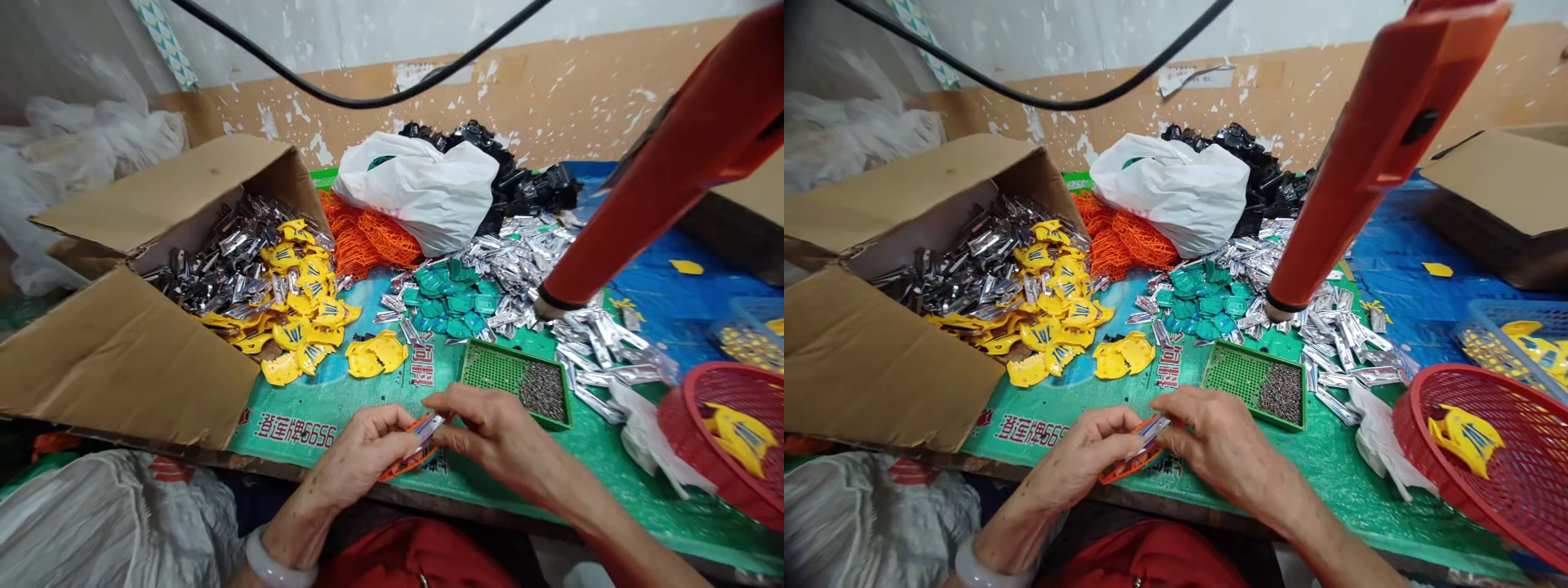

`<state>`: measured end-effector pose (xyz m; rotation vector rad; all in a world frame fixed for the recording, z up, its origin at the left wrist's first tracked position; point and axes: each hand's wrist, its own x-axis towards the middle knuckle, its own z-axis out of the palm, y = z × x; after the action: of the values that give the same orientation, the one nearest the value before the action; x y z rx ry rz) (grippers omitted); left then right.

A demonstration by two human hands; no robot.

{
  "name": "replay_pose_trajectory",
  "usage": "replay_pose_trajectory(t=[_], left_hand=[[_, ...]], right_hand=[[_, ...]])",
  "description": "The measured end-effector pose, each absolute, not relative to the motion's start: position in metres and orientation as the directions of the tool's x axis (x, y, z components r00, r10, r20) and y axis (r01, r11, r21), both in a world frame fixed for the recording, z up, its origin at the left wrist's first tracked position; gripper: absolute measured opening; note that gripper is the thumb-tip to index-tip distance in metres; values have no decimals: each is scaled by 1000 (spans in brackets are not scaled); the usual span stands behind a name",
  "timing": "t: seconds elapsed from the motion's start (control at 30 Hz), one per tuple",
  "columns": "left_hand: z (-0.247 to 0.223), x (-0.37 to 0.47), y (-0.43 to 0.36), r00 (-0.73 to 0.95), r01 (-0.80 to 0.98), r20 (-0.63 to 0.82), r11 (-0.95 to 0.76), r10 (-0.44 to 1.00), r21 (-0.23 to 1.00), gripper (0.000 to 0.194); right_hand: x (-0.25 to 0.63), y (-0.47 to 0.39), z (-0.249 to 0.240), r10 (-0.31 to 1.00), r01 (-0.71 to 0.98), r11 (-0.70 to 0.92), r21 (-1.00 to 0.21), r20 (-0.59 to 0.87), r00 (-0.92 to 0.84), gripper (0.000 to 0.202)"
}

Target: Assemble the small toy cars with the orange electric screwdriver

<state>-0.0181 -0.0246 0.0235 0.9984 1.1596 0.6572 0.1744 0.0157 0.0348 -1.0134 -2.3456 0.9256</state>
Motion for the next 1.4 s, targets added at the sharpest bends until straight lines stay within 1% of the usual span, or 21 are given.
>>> replay_pose_trajectory(t=[0.1, 0.2, 0.27, 0.47, 0.57, 0.67, 0.77, 0.83, 0.87, 0.9, 0.93, 0.97, 1.0, 1.03, 1.07, 1.1, 1.13, 1.17, 1.23, 1.3, 1.4], left_hand=[[16, -16, -26, 296, -68, -464, 503, 835, 862, 14], [9, -11, -27, 302, -206, -501, 569, 811, 796, 14], [5, -9, -27, 293, -255, -510, 580, 809, 773, 14], [1, -13, -28, 347, -303, -542, 639, 765, 707, 15], [-2, -14, -28, 370, -346, -542, 654, 754, 673, 22], [-4, -14, -28, 390, -367, -529, 654, 753, 661, 22], [-5, -15, -28, 403, -344, -518, 649, 755, 679, 21], [-5, -16, -29, 392, -330, -519, 643, 759, 691, 23], [-4, -16, -29, 375, -322, -522, 635, 766, 702, 24], [-4, -17, -28, 354, -305, -526, 627, 773, 717, 25], [-3, -17, -27, 331, -277, -530, 617, 781, 737, 26], [-2, -17, -26, 304, -240, -529, 601, 792, 762, 27], [-1, -16, -25, 275, -197, -521, 578, 808, 792, 28], [0, -16, -24, 249, -156, -507, 551, 825, 820, 29], [0, -15, -23, 224, -119, -494, 527, 840, 842, 30], [1, -13, -22, 202, -89, -481, 505, 853, 859, 31], [1, -12, -21, 185, -67, -471, 490, 862, 869, 32], [1, -10, -20, 167, -50, -466, 479, 869, 876, 32], [0, -7, -19, 132, -30, -467, 474, 874, 880, 34], [1, -5, -18, 107, -24, -478, 483, 872, 875, 34], [4, -3, -15, 128, -40, -513, 521, 849, 852, 34]], right_hand=[[177, 12, 26, 728, 450, 598, -663, 214, -652, 20], [180, 11, 20, 721, 458, 614, -642, 221, -657, 21], [180, 11, 19, 726, 456, 607, -651, 220, -652, 21], [170, 11, 28, 728, 478, 584, -656, 163, -666, 22], [165, 13, 28, 708, 491, 618, -614, 163, -687, 25], [160, 13, 26, 690, 509, 651, -563, 159, -706, 30], [161, 6, 29, 677, 495, 637, -591, 122, -726, 29], [170, 3, 37, 691, 452, 620, -641, 173, -702, 22], [177, 4, 43, 724, 437, 613, -658, 247, -643, 19], [187, 7, 51, 771, 433, 606, -667, 360, -525, 19], [199, 14, 60, 813, 465, 583, -667, 484, -324, 22], [211, 23, 69, 790, 535, 541, -649, 610, -60, 26], [223, 36, 78, 716, 598, 472, -648, 677, 169, 32], [233, 50, 87, 647, 612, 439, -658, 704, 292, 44], [240, 65, 95, 625, 578, 462, -673, 709, 327, 61], [244, 81, 101, 681, 483, 501, -718, 671, 293, 74], [245, 95, 106, 799, 323, 505, -800, 575, 176, 76], [243, 107, 110, 882, 160, 453, -877, 467, 64, 69], [232, 123, 113, 938, -15, 345, -938, 345, 8, 53], [218, 127, 113, 957, -100, 289, -952, 288, 26, 44], [204, 118, 107, 975, -130, 224, -966, 222, 28, 50]])
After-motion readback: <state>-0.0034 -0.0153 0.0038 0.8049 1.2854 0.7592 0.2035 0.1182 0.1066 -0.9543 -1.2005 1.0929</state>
